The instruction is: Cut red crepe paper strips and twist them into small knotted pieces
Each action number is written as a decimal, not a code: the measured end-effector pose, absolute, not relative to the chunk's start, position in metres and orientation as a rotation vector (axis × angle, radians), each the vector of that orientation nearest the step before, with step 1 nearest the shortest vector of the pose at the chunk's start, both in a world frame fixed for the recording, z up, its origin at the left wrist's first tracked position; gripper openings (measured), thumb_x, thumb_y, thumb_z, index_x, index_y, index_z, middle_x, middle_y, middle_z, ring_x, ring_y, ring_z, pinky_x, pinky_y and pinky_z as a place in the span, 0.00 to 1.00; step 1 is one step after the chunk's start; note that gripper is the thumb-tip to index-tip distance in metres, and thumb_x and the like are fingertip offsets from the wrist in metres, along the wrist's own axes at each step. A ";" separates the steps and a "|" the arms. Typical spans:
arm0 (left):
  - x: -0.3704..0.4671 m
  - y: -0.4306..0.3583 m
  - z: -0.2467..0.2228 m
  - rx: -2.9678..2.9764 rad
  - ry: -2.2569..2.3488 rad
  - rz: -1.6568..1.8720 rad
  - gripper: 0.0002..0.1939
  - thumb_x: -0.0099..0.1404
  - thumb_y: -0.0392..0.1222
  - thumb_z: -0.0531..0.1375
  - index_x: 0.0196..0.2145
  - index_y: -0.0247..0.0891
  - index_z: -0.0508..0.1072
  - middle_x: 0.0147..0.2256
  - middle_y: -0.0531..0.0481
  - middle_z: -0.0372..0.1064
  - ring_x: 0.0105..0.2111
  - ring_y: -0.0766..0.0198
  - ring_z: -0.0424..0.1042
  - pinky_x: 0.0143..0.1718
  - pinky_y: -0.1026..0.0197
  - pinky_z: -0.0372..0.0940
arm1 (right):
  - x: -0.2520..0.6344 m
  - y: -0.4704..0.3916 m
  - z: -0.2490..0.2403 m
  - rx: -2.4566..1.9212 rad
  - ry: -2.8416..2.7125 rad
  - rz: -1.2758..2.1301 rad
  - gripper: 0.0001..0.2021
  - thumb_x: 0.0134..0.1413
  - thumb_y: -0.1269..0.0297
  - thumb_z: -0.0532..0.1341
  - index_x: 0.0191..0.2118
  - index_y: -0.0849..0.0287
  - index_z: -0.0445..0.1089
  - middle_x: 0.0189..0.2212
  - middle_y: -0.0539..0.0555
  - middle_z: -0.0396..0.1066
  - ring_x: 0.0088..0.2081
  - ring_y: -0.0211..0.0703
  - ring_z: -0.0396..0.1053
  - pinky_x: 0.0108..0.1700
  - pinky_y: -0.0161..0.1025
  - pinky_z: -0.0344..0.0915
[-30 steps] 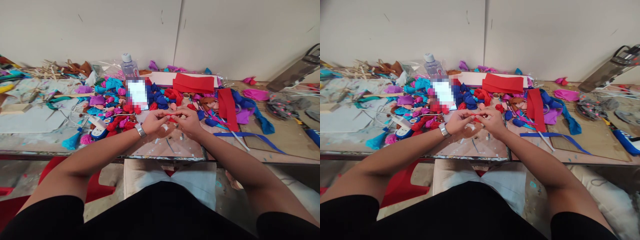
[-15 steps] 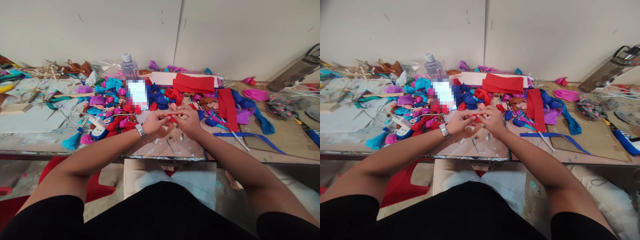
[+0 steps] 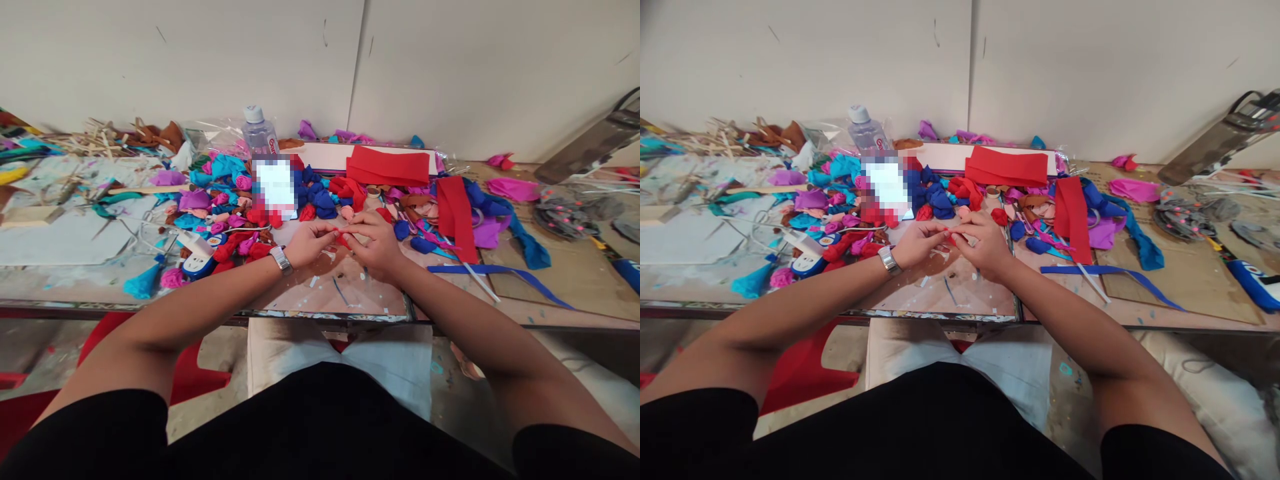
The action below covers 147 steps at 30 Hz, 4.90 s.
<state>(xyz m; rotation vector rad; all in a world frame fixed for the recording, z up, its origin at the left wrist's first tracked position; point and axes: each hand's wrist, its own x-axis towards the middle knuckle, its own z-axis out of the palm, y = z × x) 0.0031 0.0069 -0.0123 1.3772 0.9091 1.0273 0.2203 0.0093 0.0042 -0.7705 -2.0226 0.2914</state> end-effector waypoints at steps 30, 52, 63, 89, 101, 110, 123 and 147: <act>0.000 0.006 -0.006 1.687 0.967 1.028 0.30 0.67 0.69 0.66 0.42 0.35 0.85 0.34 0.45 0.82 0.26 0.65 0.74 0.29 0.62 0.72 | 0.219 0.003 0.010 -1.034 -1.844 0.714 0.12 0.69 0.57 0.63 0.36 0.55 0.79 0.31 0.51 0.76 0.35 0.44 0.71 0.40 0.42 0.65; 0.000 0.004 -0.004 1.851 1.081 1.127 0.16 0.69 0.53 0.65 0.39 0.36 0.82 0.34 0.46 0.81 0.31 0.62 0.76 0.33 0.61 0.71 | 0.217 0.008 0.003 -1.108 -1.861 0.745 0.13 0.63 0.53 0.68 0.34 0.57 0.77 0.29 0.51 0.74 0.31 0.41 0.66 0.36 0.40 0.60; 0.000 0.006 -0.005 1.778 1.039 1.140 0.16 0.67 0.53 0.66 0.38 0.36 0.83 0.33 0.46 0.81 0.31 0.62 0.76 0.34 0.61 0.69 | 0.215 -0.001 0.014 -1.129 -1.855 0.858 0.14 0.62 0.52 0.68 0.34 0.58 0.81 0.27 0.51 0.76 0.26 0.39 0.66 0.31 0.39 0.59; 0.004 0.004 -0.002 1.493 0.910 1.021 0.11 0.59 0.42 0.70 0.35 0.37 0.74 0.28 0.53 0.75 0.24 0.69 0.73 0.29 0.65 0.67 | 0.211 0.001 0.005 -0.940 -1.697 1.035 0.14 0.60 0.55 0.71 0.47 0.54 0.76 0.34 0.50 0.76 0.36 0.43 0.71 0.41 0.42 0.69; 0.004 0.008 -0.005 1.212 0.914 1.105 0.12 0.56 0.42 0.69 0.36 0.38 0.74 0.31 0.55 0.75 0.27 0.70 0.74 0.33 0.65 0.75 | 0.225 0.005 0.015 -0.742 -2.071 0.448 0.15 0.65 0.49 0.69 0.49 0.52 0.79 0.53 0.59 0.75 0.58 0.56 0.73 0.61 0.54 0.69; 0.006 0.007 -0.006 1.152 0.896 1.092 0.13 0.55 0.45 0.71 0.37 0.37 0.79 0.36 0.51 0.80 0.34 0.66 0.80 0.42 0.60 0.79 | 0.227 0.007 0.014 -0.719 -2.231 0.147 0.09 0.67 0.54 0.69 0.46 0.49 0.84 0.57 0.60 0.72 0.60 0.58 0.68 0.64 0.60 0.64; 0.005 0.007 -0.006 1.187 0.876 1.135 0.14 0.57 0.46 0.72 0.40 0.37 0.83 0.38 0.47 0.82 0.35 0.64 0.80 0.42 0.59 0.78 | 0.226 0.006 0.018 -0.823 -2.168 0.074 0.08 0.69 0.56 0.67 0.42 0.45 0.86 0.53 0.57 0.76 0.57 0.57 0.68 0.61 0.60 0.62; 0.005 0.008 -0.010 1.130 0.804 1.117 0.26 0.58 0.53 0.76 0.47 0.40 0.74 0.38 0.49 0.83 0.33 0.65 0.82 0.37 0.61 0.78 | 0.226 0.005 0.020 -0.783 -2.247 0.041 0.15 0.74 0.59 0.59 0.41 0.48 0.84 0.54 0.57 0.75 0.57 0.57 0.65 0.60 0.59 0.61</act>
